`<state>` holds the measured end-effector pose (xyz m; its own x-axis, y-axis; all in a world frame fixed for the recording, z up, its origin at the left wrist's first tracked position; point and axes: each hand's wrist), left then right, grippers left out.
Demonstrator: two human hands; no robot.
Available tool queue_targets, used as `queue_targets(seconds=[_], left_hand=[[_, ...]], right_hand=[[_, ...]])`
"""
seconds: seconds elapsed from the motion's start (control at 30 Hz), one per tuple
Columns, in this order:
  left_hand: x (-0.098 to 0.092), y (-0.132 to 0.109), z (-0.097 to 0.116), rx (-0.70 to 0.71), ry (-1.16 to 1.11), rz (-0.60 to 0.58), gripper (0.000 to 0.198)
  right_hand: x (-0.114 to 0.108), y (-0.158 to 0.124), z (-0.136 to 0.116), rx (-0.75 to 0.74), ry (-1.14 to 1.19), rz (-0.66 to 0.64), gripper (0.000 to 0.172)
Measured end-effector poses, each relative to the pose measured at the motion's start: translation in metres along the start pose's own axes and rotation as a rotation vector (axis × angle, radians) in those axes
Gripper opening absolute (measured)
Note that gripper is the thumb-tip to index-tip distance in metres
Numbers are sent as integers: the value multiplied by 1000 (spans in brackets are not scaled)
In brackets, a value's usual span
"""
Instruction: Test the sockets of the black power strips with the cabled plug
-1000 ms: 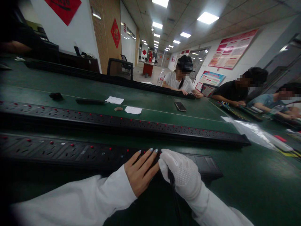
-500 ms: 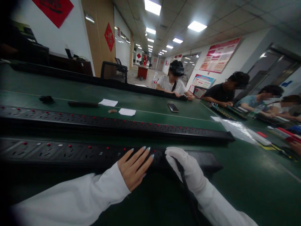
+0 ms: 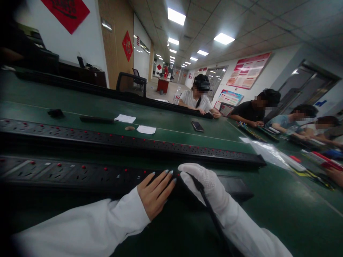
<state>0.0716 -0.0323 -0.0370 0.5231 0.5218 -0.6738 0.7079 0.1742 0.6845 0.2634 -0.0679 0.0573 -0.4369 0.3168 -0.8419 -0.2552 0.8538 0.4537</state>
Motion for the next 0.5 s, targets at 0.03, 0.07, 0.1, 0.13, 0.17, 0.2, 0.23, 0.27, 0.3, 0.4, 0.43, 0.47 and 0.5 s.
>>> queue_targets(seconds=[0.03, 0.07, 0.1, 0.13, 0.17, 0.2, 0.23, 0.27, 0.3, 0.4, 0.43, 0.47, 0.5], left_hand=[[0, 0, 0, -5, -3, 10, 35], [0, 0, 1, -8, -8, 17, 34], [-1, 0, 1, -9, -12, 20, 34], [-1, 1, 1, -8, -13, 17, 33], [-1, 1, 1, -5, -11, 9, 33], [-1, 1, 1, -2, -8, 2, 33], [-2, 1, 1, -3, -6, 2, 33], [-2, 1, 1, -5, -7, 9, 33], [-2, 1, 1, -7, -10, 20, 33], [-2, 2, 0, -12, -21, 60, 32], [-2, 2, 0, -12, -24, 67, 31], [-3, 3, 0, -12, -29, 69, 31], [-3, 3, 0, -12, -33, 67, 31]], right_hand=[[3, 0, 1, -10, -12, -7, 31], [6, 1, 2, -18, -23, -14, 30], [9, 2, 2, -24, -31, -20, 30], [11, 2, 2, -26, -38, -20, 29], [13, 3, 2, -27, -46, -16, 29], [14, 3, 1, -27, -56, -12, 28], [16, 3, 1, -26, -66, -4, 28], [17, 2, 1, -21, -77, 4, 28], [19, 1, 1, -12, -86, 14, 28], [22, -5, 4, 15, -108, 30, 31], [22, -6, 5, 9, -123, 27, 31], [24, -7, 5, -4, -141, 21, 31], [25, -8, 6, -22, -160, 18, 30]])
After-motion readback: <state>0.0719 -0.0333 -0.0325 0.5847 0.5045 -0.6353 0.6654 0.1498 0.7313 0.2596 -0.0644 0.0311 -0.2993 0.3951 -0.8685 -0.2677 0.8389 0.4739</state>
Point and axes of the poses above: each hand's wrist, its own y-axis towards the middle knuckle, its own x-axis out of the palm, z = x × y, and after that the axes turned 9 degrees about x, right-handed
